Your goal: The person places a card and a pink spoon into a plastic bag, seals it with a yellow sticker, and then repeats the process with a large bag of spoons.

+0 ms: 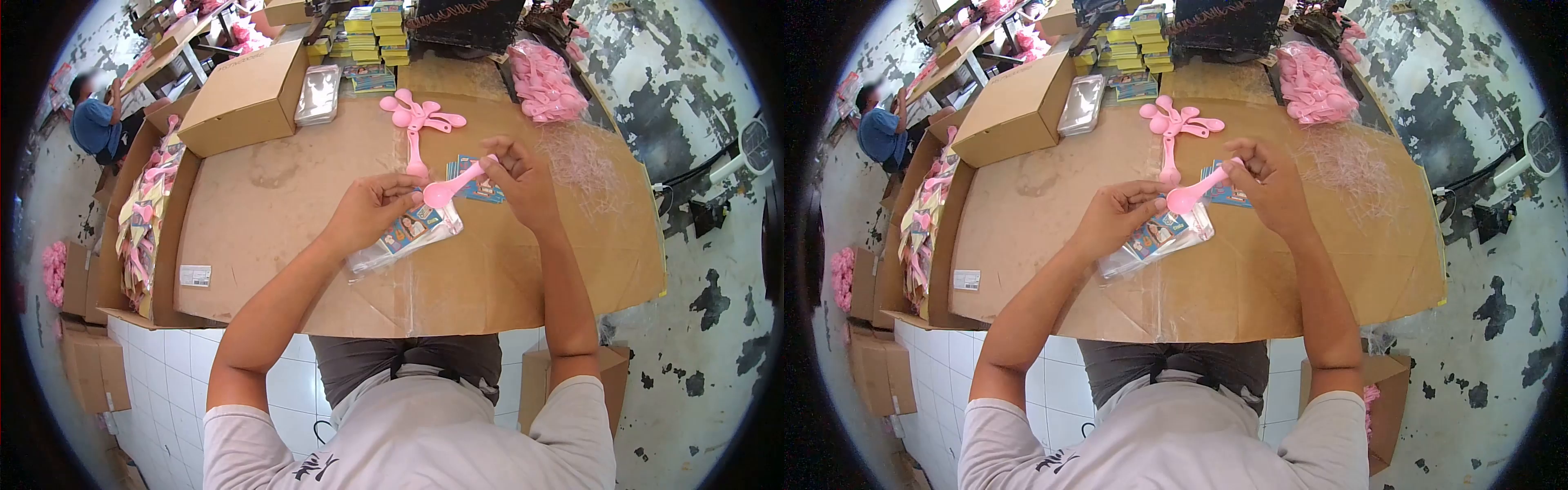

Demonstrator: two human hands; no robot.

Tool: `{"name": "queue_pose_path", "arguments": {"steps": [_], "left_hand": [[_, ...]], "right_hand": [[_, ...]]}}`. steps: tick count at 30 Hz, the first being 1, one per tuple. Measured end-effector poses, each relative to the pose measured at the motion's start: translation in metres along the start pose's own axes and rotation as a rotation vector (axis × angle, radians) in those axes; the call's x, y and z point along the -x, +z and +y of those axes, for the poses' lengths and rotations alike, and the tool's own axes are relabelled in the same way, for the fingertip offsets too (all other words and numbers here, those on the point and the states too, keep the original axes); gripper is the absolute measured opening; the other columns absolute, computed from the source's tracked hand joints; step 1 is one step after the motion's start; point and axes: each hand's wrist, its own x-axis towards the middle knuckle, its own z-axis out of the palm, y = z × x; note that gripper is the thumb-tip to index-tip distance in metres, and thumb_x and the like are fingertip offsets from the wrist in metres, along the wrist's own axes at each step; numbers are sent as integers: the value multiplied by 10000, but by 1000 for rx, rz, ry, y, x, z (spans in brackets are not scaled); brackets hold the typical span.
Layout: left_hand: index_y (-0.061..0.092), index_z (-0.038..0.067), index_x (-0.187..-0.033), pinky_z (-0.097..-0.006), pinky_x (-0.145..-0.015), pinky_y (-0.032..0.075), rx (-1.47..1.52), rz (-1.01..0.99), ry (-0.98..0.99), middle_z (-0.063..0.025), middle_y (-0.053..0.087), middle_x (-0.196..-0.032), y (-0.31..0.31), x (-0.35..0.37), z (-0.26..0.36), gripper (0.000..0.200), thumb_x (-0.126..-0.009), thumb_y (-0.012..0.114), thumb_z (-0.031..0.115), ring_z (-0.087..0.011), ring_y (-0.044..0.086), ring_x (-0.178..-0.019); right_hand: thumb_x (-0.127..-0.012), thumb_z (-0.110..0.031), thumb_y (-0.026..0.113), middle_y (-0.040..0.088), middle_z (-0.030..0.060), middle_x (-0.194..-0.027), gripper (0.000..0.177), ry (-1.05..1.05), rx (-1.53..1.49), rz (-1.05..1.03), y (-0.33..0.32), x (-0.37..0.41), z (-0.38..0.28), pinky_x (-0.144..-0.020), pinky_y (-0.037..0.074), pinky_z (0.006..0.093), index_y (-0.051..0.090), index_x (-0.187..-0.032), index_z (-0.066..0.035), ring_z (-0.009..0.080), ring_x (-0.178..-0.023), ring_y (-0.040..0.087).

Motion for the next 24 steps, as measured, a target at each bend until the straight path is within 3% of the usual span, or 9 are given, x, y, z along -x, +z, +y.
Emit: {"name": "queue_pose_path", "arguments": {"steps": [6, 9, 12, 15, 18, 21, 24], "left_hand": [[666, -23, -1291, -204, -677, 530, -23, -9, 20, -32, 753, -989, 3, -1, -9, 335, -1005, 682, 150, -37, 660, -833], [660, -33, -1283, -213, -669, 527, -8, -17, -25, -42, 751, -975, 3, 2, 1, 343, -1000, 693, 158, -32, 648, -817], [659, -25, -1286, -226, -717, 544, 87, -88, -38, -51, 749, -1019, 0, 2, 1, 332, -1005, 682, 149, -54, 665, -858], [657, -15, -1293, -230, -765, 554, 231, -143, -36, -58, 752, -1047, -1, 4, 4, 329, -1010, 673, 153, -83, 690, -900], [635, -13, -1315, -247, -806, 562, 274, -190, 2, -70, 752, -1079, -4, 3, 3, 348, -1016, 665, 163, -110, 703, -936], [608, -21, -1339, -257, -858, 564, 261, -257, 13, -87, 749, -1118, -5, 3, -1, 370, -1019, 659, 159, -113, 701, -982], [570, -21, -1369, -302, -975, 523, 314, -252, 30, -102, 702, -1233, -4, 8, 7, 403, -1021, 654, 165, -139, 662, -1107]], "right_hand": [[-942, -16, 708, 708, 61, -918, 148, -107, 78, 103, 9, 2, 3, -733, 549, 240, 638, -1073, -11, 101, -826, 679], [-975, -60, 683, 710, 41, -904, 147, -25, -9, 22, 20, 10, -5, -769, 556, 262, 654, -1106, -1, 106, -841, 677], [-1019, -105, 629, 712, 37, -977, 194, -67, 201, -209, 22, 12, -8, -856, 550, 310, 662, -1184, -10, 123, -919, 669], [-1038, -132, 595, 701, 33, -1067, 241, -172, 200, -261, 29, 12, -13, -923, 522, 344, 663, -1240, -21, 140, -1003, 652], [-998, -79, 630, 690, 39, -1130, 190, -16, -321, -144, 40, 9, -30, -929, 506, 343, 687, -1171, -23, 164, -1044, 648], [-946, -40, 676, 697, 52, -1114, 147, -496, 296, -282, 40, 6, -41, -900, 517, 357, 704, -1088, -22, 213, -1031, 664], [-893, -14, 715, 698, 82, -1076, 132, -498, 485, -400, 36, 9, -68, -868, 526, 388, 709, -1023, -35, 283, -1012, 668]]}}
